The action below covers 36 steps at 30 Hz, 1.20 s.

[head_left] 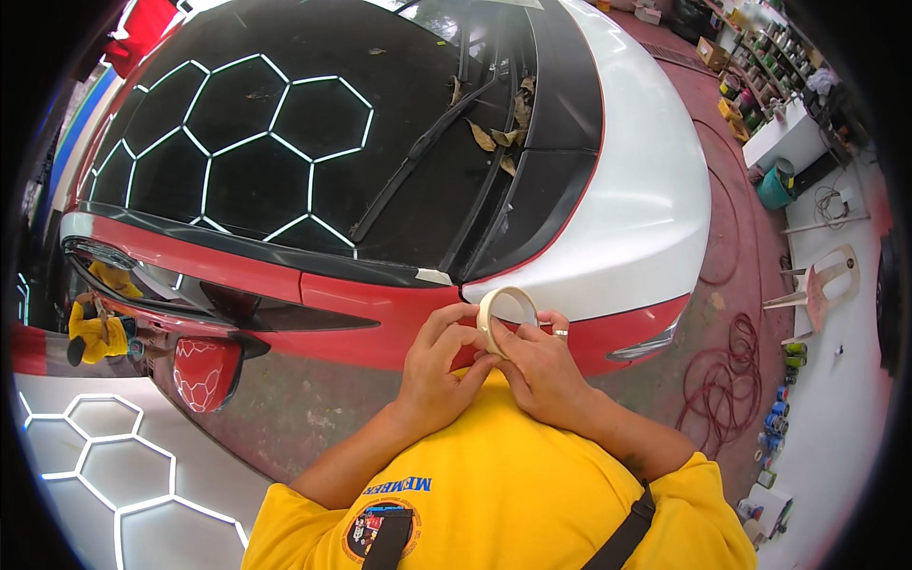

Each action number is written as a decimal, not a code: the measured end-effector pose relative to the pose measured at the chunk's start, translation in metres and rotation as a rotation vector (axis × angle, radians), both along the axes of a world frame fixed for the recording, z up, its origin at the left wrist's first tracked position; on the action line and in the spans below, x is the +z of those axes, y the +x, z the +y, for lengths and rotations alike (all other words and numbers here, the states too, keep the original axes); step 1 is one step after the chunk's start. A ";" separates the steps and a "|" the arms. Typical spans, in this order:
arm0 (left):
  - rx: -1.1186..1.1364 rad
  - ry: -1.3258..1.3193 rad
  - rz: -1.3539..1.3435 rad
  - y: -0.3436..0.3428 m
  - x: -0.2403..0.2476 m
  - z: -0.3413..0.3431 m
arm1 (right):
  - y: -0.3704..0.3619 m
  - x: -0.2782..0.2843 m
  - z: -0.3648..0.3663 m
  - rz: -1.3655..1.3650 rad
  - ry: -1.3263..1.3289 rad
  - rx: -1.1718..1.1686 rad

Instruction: The person applies masking tape to the edges of a car hood and windshield to create a clean paint line. They smooth the tape along the contours of the vehicle and then place sheets of newspaper over the windshield and hood to protect them from overspray.

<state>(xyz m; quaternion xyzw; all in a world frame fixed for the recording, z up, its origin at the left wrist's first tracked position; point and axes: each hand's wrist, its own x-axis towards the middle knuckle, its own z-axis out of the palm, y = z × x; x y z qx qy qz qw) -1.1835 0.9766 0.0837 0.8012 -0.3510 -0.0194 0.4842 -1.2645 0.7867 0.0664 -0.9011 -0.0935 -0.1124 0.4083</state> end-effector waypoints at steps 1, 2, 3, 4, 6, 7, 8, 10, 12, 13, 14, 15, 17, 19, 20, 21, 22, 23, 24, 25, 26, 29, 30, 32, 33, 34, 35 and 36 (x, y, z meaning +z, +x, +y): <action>0.007 -0.033 0.003 0.001 0.004 -0.001 | 0.001 0.001 -0.001 -0.008 0.008 0.000; 0.014 -0.065 0.006 0.004 0.006 -0.001 | 0.001 0.002 -0.001 -0.023 0.004 0.010; 0.007 -0.028 -0.068 0.009 0.007 0.001 | 0.002 0.003 -0.002 -0.039 0.001 0.019; -0.001 0.009 -0.141 0.016 0.008 0.004 | 0.003 0.004 -0.002 -0.055 -0.002 0.028; -0.002 0.043 -0.279 0.027 0.012 0.001 | 0.007 0.006 -0.004 -0.075 -0.005 0.023; 0.005 0.039 -0.342 0.031 0.019 -0.003 | 0.010 0.010 -0.005 -0.082 -0.007 0.021; 0.010 0.035 -0.405 0.037 0.026 -0.007 | 0.015 0.016 -0.009 -0.081 -0.018 0.036; -0.024 0.023 -0.547 0.055 0.040 -0.017 | 0.031 0.040 -0.017 -0.077 -0.043 0.060; -0.014 0.049 -0.621 0.067 0.057 -0.027 | 0.044 0.055 -0.026 -0.095 -0.025 0.058; -0.063 0.062 -0.619 0.077 0.062 -0.028 | 0.050 0.062 -0.036 -0.111 -0.022 0.078; -0.115 0.102 -0.441 0.080 0.069 -0.026 | 0.057 0.065 -0.047 -0.127 -0.020 0.098; -0.161 0.145 -0.264 0.082 0.079 -0.023 | 0.066 0.061 -0.056 -0.151 -0.015 -0.027; -0.263 0.134 0.211 0.091 0.085 -0.016 | 0.065 0.064 -0.059 -0.188 -0.017 -0.083; -0.355 0.030 0.303 0.106 0.088 -0.007 | 0.061 0.076 -0.057 -0.225 -0.027 -0.104; -0.393 -0.019 0.349 0.110 0.090 -0.004 | 0.056 0.083 -0.053 -0.256 0.100 -0.038; -0.321 -0.099 0.499 0.107 0.094 -0.005 | 0.049 0.090 -0.049 -0.284 0.222 0.026; -0.278 -0.104 0.511 0.109 0.091 -0.005 | 0.047 0.092 -0.046 -0.313 0.344 0.090; -0.234 -0.109 0.522 0.111 0.087 -0.005 | 0.050 0.086 -0.050 -0.300 0.280 0.006; -0.189 -0.115 0.532 0.113 0.086 -0.004 | 0.052 0.081 -0.053 -0.282 0.216 -0.074; -0.094 -0.003 0.454 0.116 0.090 -0.008 | 0.061 0.067 -0.057 -0.192 0.170 -0.195; -0.107 0.020 0.447 0.118 0.084 -0.007 | 0.067 0.055 -0.057 -0.100 0.123 -0.315; -0.124 0.060 0.432 0.125 0.067 -0.001 | 0.071 0.050 -0.048 -0.264 0.045 -0.328; -0.137 0.054 0.429 0.126 0.068 -0.002 | 0.074 0.050 -0.048 -0.264 0.025 -0.351; -0.141 0.035 0.371 0.123 0.066 -0.006 | 0.080 0.033 -0.052 -0.277 -0.083 -0.392; -0.130 0.024 0.314 0.116 0.065 -0.009 | 0.083 0.023 -0.055 -0.310 -0.100 -0.417; -0.115 0.013 0.261 0.109 0.062 -0.012 | 0.086 0.015 -0.060 -0.338 -0.116 -0.438; -0.103 -0.033 0.088 0.104 0.056 -0.014 | 0.097 0.010 -0.077 -0.291 0.214 -0.710; -0.121 0.031 0.090 0.108 0.060 -0.013 | 0.104 0.007 -0.102 -0.237 0.543 -0.989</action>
